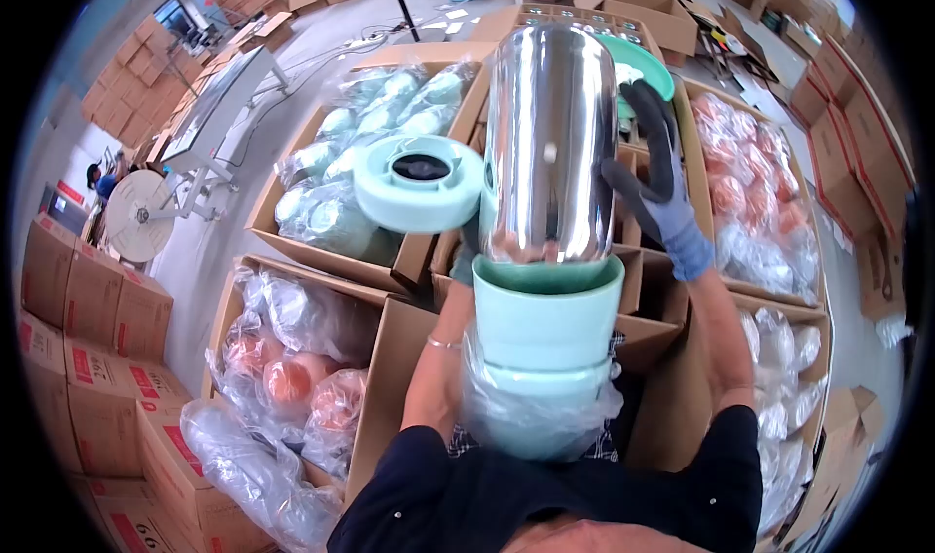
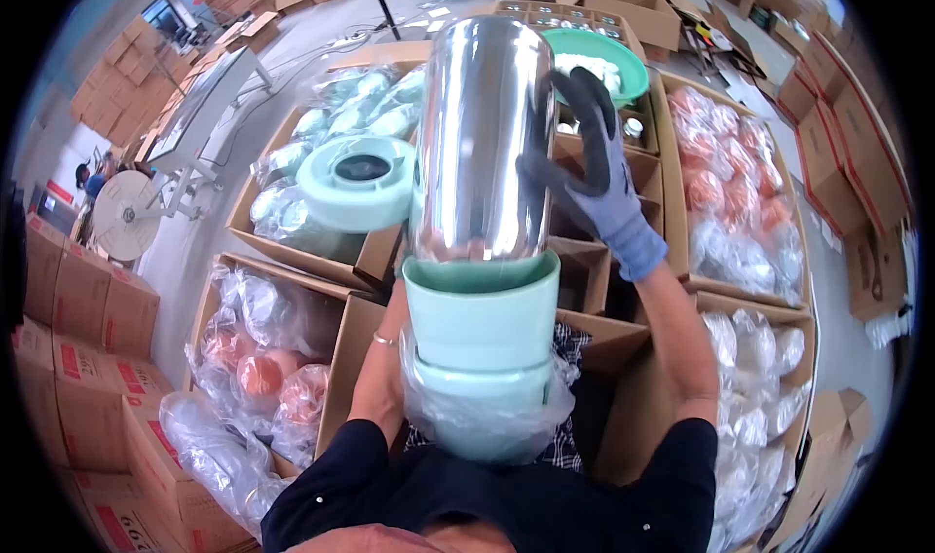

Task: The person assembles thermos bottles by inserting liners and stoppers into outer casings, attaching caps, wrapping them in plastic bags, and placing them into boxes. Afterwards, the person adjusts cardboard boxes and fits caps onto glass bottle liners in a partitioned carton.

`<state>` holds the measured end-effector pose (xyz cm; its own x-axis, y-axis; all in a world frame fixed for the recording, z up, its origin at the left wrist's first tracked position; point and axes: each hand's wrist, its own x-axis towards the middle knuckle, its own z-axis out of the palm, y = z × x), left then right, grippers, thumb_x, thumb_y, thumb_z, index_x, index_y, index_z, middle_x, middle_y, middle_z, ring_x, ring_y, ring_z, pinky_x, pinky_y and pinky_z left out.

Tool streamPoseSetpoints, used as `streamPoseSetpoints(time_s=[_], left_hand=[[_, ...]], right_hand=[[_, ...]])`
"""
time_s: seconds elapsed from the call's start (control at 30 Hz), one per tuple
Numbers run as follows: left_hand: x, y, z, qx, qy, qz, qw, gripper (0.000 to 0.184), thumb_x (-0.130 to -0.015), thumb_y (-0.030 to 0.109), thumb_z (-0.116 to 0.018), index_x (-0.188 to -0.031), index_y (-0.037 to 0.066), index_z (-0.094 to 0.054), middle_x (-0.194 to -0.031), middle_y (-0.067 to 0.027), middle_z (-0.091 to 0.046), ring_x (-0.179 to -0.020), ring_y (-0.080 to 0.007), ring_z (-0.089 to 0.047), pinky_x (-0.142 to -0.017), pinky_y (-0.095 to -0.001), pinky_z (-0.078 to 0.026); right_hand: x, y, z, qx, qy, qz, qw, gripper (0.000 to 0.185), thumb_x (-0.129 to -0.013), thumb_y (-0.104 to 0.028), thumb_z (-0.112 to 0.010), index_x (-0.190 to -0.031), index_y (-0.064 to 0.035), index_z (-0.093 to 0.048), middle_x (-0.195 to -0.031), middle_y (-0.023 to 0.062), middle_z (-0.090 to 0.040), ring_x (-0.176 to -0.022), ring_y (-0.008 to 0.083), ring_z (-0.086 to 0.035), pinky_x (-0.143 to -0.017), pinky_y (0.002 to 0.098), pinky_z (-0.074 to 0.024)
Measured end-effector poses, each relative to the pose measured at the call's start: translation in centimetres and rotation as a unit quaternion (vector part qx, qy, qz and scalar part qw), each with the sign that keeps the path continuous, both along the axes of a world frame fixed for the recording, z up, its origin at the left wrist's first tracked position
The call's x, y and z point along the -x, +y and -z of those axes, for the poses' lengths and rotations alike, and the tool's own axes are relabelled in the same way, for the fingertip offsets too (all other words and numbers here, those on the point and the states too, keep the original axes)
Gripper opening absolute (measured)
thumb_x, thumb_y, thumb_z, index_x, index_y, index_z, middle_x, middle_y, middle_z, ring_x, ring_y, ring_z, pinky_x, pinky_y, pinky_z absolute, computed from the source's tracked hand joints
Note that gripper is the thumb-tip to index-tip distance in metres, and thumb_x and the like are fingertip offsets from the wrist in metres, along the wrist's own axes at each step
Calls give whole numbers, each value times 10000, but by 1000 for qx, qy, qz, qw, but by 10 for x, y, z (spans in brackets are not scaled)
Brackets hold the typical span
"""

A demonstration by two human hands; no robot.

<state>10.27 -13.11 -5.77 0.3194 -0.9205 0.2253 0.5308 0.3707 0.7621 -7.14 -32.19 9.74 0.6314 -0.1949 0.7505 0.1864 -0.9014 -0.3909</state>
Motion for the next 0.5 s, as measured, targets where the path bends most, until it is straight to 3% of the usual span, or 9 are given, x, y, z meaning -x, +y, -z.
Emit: streamPoseSetpoints(time_s=[0.07, 0.1, 0.13, 0.23, 0.3, 0.37, 0.4, 0.47, 0.5], left_hand=[[7, 19, 17, 6, 13, 32, 999, 349, -980, 132, -438, -1304, 2, -440, -1249, -84, -537, -1055, -187, -564, -920, -329, -483], [13, 27, 20, 6, 14, 45, 999, 352, -984, 132, -433, -1311, 3, -435, -1258, -84, -533, -1061, -186, -563, -924, -328, -483], [19, 36, 25, 2, 10, 51, 999, 355, -987, 132, -427, -1318, 4, -430, -1266, -85, -529, -1067, -184, -561, -927, -326, -483], [38, 59, 35, -15, -11, 27, 999, 366, -992, 139, -425, -1332, 5, -421, -1281, -90, -523, -1080, -179, -559, -931, -319, -484], [50, 69, 37, -34, -35, -22, 999, 378, -987, 155, -441, -1333, 6, -423, -1278, -98, -527, -1084, -172, -559, -922, -311, -488], [55, 76, 36, -50, -68, -68, 994, 390, -982, 171, -458, -1334, 7, -425, -1274, -106, -531, -1087, -166, -560, -913, -303, -492], [56, 77, 33, -55, -86, -90, 991, 397, -979, 179, -466, -1334, 7, -427, -1272, -110, -533, -1089, -163, -560, -908, -299, -494], [48, 85, 11, -179, -438, -210, 855, 431, -959, 231, -503, -1329, 20, -436, -1274, -127, -534, -1110, -185, -559, -910, -314, -498], [45, 89, -3, -173, -421, -240, 858, 449, -951, 257, -515, -1329, 29, -435, -1280, -135, -530, -1114, -206, -560, -918, -336, -496]], right_hand=[[12, 7, 26, -303, 14, -117, 946, 964, -725, -240, -733, -1491, -90, -167, -1512, 124, -235, -1387, 266, -229, -1126, 389, -231], [19, 18, 32, -405, 19, -176, 897, 970, -731, -230, -722, -1498, -91, -146, -1520, 105, -218, -1398, 242, -199, -1130, 379, -219], [24, 32, 34, -434, 19, -202, 878, 984, -725, -233, -715, -1499, -74, -128, -1529, 100, -186, -1410, 216, -152, -1133, 365, -201], [39, 58, 39, -491, 99, -237, 832, 887, -700, -263, -746, -1437, -51, -300, -1408, 96, -386, -1311, 198, -344, -1096, 335, -282], [39, 56, 48, -469, 118, -260, 836, 624, -748, -198, -729, -1291, -34, -470, -1234, 75, -520, -1162, 175, -481, -1021, 307, -390], [35, 53, 52, -533, 189, -319, 760, 520, -781, -186, -705, -1239, -27, -519, -1147, 64, -567, -1102, 168, -521, -1008, 304, -406], [36, 55, 45, -497, 238, -320, 771, 524, -803, -205, -652, -1270, -21, -502, -1240, 89, -552, -1184, 194, -496, -1036, 326, -371], [32, 48, 41, -487, 258, -341, 762, 493, -808, -197, -647, -1250, -19, -519, -1242, 85, -551, -1185, 196, -496, -1031, 323, -375], [31, 45, 39, -483, 268, -351, 756, 477, -811, -192, -645, -1240, -18, -528, -1244, 83, -550, -1185, 197, -496, -1029, 321, -377]])
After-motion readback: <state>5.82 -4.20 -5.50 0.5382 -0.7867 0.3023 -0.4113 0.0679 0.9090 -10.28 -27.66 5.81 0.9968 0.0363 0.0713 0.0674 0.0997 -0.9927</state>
